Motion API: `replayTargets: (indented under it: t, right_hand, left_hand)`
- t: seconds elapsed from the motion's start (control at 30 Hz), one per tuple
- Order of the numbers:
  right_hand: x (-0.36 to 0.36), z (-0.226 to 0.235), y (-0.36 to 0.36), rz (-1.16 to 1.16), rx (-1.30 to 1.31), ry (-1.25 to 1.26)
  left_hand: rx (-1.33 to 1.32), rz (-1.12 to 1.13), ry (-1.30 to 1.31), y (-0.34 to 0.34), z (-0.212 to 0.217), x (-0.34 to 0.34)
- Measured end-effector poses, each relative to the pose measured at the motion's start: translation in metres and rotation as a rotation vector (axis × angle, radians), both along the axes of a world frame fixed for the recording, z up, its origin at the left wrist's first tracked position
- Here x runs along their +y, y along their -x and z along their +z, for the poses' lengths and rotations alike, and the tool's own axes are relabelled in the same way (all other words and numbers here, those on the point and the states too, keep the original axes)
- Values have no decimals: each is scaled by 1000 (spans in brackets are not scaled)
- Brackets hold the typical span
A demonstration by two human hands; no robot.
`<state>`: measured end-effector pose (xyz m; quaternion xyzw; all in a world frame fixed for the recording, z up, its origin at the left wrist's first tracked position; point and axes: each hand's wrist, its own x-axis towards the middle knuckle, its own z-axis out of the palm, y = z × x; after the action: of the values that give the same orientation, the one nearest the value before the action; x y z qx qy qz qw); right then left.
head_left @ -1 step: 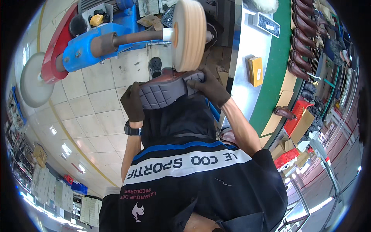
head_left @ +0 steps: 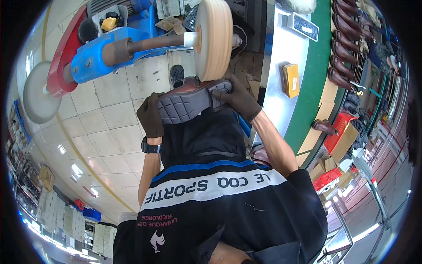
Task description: Buffing and polishing leather boots using a motorized rotating buffing wheel machine.
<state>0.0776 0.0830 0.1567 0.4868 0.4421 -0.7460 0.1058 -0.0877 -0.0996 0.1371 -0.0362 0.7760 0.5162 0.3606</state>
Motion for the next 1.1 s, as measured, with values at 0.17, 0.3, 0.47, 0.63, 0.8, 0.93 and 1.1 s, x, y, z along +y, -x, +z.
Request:
replayTargets:
  t: [0.17, 0.3, 0.47, 0.63, 0.8, 0.93, 1.1]
  right_hand:
    - [-2, 1, -2, -82, -8, 34]
    - [-5, 3, -4, -151, -28, 32]
    - [-15, -1, -14, -286, 5, 46]
    - [-23, 1, -19, -397, 21, 48]
    - [-30, -1, -22, -480, 9, 22]
    - [-37, 4, -27, -559, -8, 50]
    - [-63, 9, -55, -877, -14, 250]
  left_hand:
    - [46, -25, -12, 8, 0, 14]
    - [71, -130, 1, 17, -1, 27]
    - [102, -226, -52, 27, -13, 36]
    - [91, -301, -40, 32, -13, 51]
    - [74, -335, -96, 37, -21, 64]
    - [127, -417, -84, 34, -30, 74]
    - [180, -214, 17, 5, -40, 57]
